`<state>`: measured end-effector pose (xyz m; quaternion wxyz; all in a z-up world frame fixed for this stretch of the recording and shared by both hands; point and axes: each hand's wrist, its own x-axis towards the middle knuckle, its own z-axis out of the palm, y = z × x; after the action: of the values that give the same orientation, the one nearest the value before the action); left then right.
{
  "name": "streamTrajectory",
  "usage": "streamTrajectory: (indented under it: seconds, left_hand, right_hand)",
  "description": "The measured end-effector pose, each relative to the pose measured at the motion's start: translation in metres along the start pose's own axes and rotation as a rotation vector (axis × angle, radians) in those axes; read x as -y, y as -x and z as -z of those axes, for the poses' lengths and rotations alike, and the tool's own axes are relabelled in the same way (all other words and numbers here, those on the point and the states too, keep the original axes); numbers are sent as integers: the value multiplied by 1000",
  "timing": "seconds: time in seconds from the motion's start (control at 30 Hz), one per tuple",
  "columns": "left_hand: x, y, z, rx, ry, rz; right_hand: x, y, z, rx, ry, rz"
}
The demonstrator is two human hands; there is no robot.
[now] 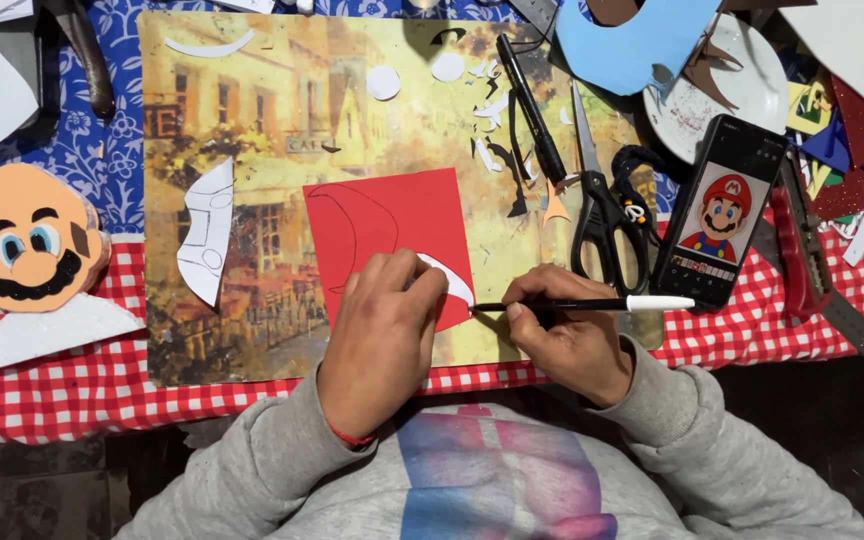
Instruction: Tracing and cutting shapes from foam sheets to assemble a Mario character figure.
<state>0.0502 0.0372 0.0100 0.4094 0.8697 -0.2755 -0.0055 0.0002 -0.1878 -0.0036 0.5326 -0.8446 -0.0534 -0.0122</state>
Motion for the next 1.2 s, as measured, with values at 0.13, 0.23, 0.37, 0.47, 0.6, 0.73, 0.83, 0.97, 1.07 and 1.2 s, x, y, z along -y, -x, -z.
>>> streamTrajectory:
  seconds: [0.13, 0.23, 0.37, 0.47, 0.6, 0.73, 0.83, 0.97, 1.07, 1.2]
  left_hand:
    - [0, -1, 0, -1, -7, -4]
    - [0, -1, 0, -5, -5, -12]
    - [-1, -2, 2, 2, -9, -7]
    - [-1, -1, 1, 0, 7, -5]
    - [1, -1, 4, 11, 43, -19]
    - [3, -3, 12, 58, 73, -5]
    - [11, -2, 15, 67, 94, -59]
    - [16, -5, 20, 132, 159, -50]
    - [18, -7, 23, 157, 194, -38]
    - [22, -8, 24, 161, 213, -70]
  right_hand:
    - [-8, 2, 1, 6, 26, 39]
    - [-7, 2, 0, 1, -39, 28]
    - [-18, 9, -2, -9, -128, -23]
    - [-23, 12, -3, -37, -277, -103]
    - [-21, 7, -5, -32, -314, -102]
    - [-11, 0, -4, -20, -231, -130]
    - [-10, -2, -5, -7, -209, -96]
    - [-10, -3, -6, -18, -169, -83]
    - [-10, -4, -7, -28, -155, -67]
    - [-8, -7, -8, -16, -84, -51]
